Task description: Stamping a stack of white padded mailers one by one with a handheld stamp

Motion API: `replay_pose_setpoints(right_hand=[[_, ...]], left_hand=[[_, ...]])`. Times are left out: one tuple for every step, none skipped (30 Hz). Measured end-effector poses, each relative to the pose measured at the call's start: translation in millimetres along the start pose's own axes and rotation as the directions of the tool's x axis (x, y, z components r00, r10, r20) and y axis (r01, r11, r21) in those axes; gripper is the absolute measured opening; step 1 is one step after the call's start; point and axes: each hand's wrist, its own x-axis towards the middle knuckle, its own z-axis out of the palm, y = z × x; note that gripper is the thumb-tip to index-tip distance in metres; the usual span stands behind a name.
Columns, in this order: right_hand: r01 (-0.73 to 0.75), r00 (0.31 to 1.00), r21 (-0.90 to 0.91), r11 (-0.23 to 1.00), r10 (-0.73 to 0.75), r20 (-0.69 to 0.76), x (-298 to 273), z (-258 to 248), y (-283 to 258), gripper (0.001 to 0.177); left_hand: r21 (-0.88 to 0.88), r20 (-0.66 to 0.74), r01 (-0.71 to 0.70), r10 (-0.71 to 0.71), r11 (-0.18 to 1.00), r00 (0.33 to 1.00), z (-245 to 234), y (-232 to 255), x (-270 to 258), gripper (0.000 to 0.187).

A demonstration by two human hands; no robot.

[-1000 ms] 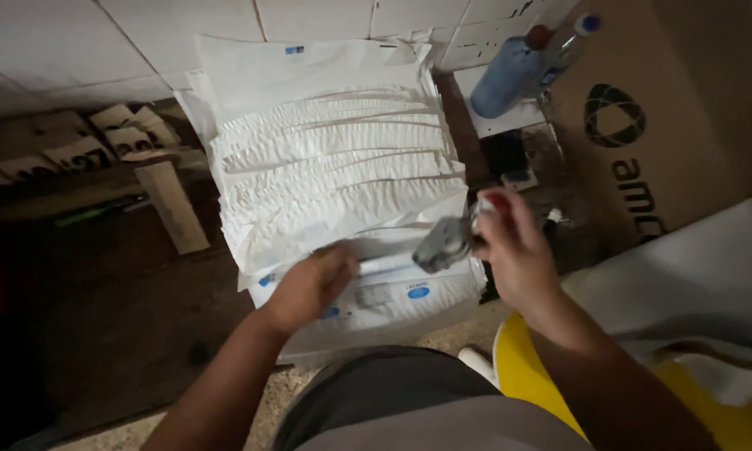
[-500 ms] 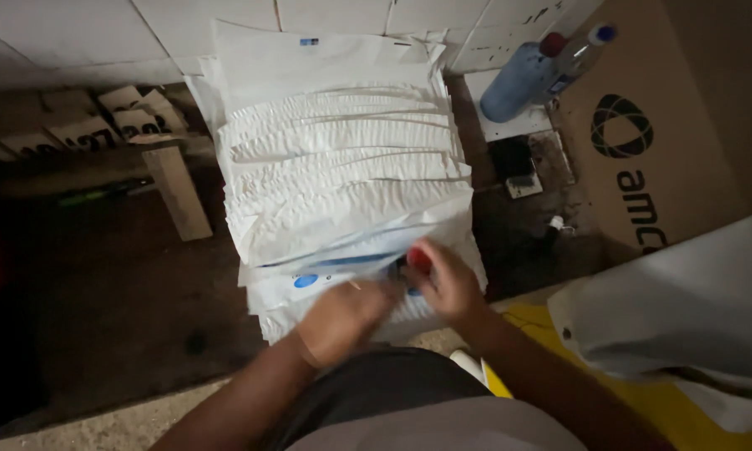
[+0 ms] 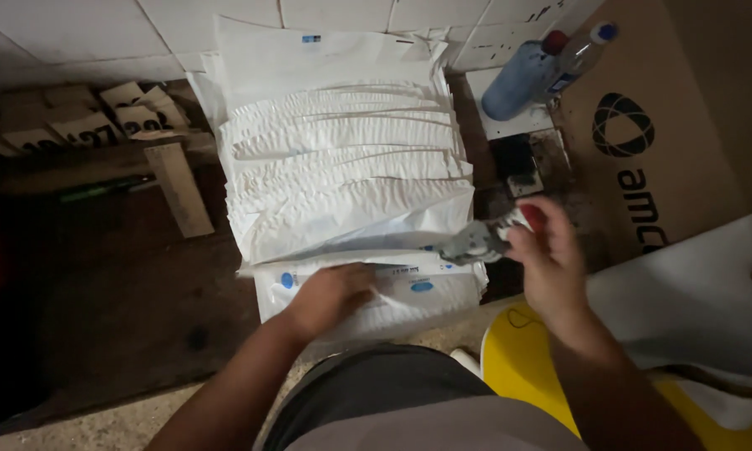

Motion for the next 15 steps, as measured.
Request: replay_pose_setpoints(right_hand=[[-0.002,1.0,0.0,1.0,0.002,-0.002,-9,-5,-1,0.042],[-0.016,1.0,-0.043,0.999,0.016,-0.003,-17,-10,-2,0.04],[-0.03,1.0,-0.086,0.996,0.029,-0.005,-25,-15,-3,0.039],[-0.033,0.999,-0.085,0.996,0.033,-0.006,-33,-10,15,0.039],[0.03,1.0,-0.07,0.997,-0.029,0.004,-41,-5,33,0.045],[0.094,0.996,-0.056,0.994,-0.093,0.012,-49,-2,50,0.052],[0.091,0.996,-0.056,0.994,-0.091,0.009,-57,6,66,0.052],[0.166,0.985,-0.137,0.977,-0.157,0.075,-63,14,82,0.055],[0.243,0.966,-0.212,0.947,-0.215,0.145,-70,23,97,0.059],[0.24,0.966,-0.212,0.947,-0.213,0.145,-67,32,100,0.059],[0.413,0.911,-0.299,0.86,-0.383,0.155,-63,41,102,0.056],[0.563,0.824,-0.38,0.734,-0.538,0.181,-59,50,105,0.053],[0.561,0.825,-0.381,0.735,-0.536,0.18,-58,55,115,0.053],[0.607,0.787,-0.449,0.656,-0.576,0.222,-57,60,124,0.049],[0.646,0.747,-0.511,0.568,-0.609,0.267,-56,65,134,0.045]], left_hand=[[-0.001,0.003,-0.001,0.001,1.0,1.0,-8,6,3,0.015],[-0.157,-0.018,0.129,-0.133,0.979,0.991,-16,13,6,0.018],[-0.311,-0.018,0.249,-0.267,0.917,0.963,-24,20,9,0.021],[-0.31,-0.014,0.251,-0.268,0.917,0.963,-22,16,12,0.021],[-0.293,-0.082,0.312,-0.349,0.904,0.933,-21,11,16,0.02],[-0.28,-0.153,0.371,-0.422,0.886,0.894,-19,7,20,0.019],[-0.279,-0.15,0.37,-0.421,0.886,0.895,-21,10,24,0.019],[-0.289,-0.21,0.357,-0.423,0.888,0.882,-24,13,29,0.02],[-0.298,-0.269,0.343,-0.423,0.891,0.865,-26,16,33,0.02],[-0.298,-0.267,0.345,-0.425,0.89,0.865,-24,16,32,0.02],[-0.286,-0.309,0.355,-0.437,0.89,0.845,-22,17,32,0.019],[-0.274,-0.35,0.365,-0.446,0.89,0.824,-20,17,33,0.019],[-0.274,-0.348,0.365,-0.446,0.89,0.825,-29,31,27,0.019],[-0.264,-0.32,0.261,-0.339,0.929,0.884,-38,46,21,0.024],[-0.258,-0.292,0.151,-0.226,0.954,0.929,-47,60,14,0.03]])
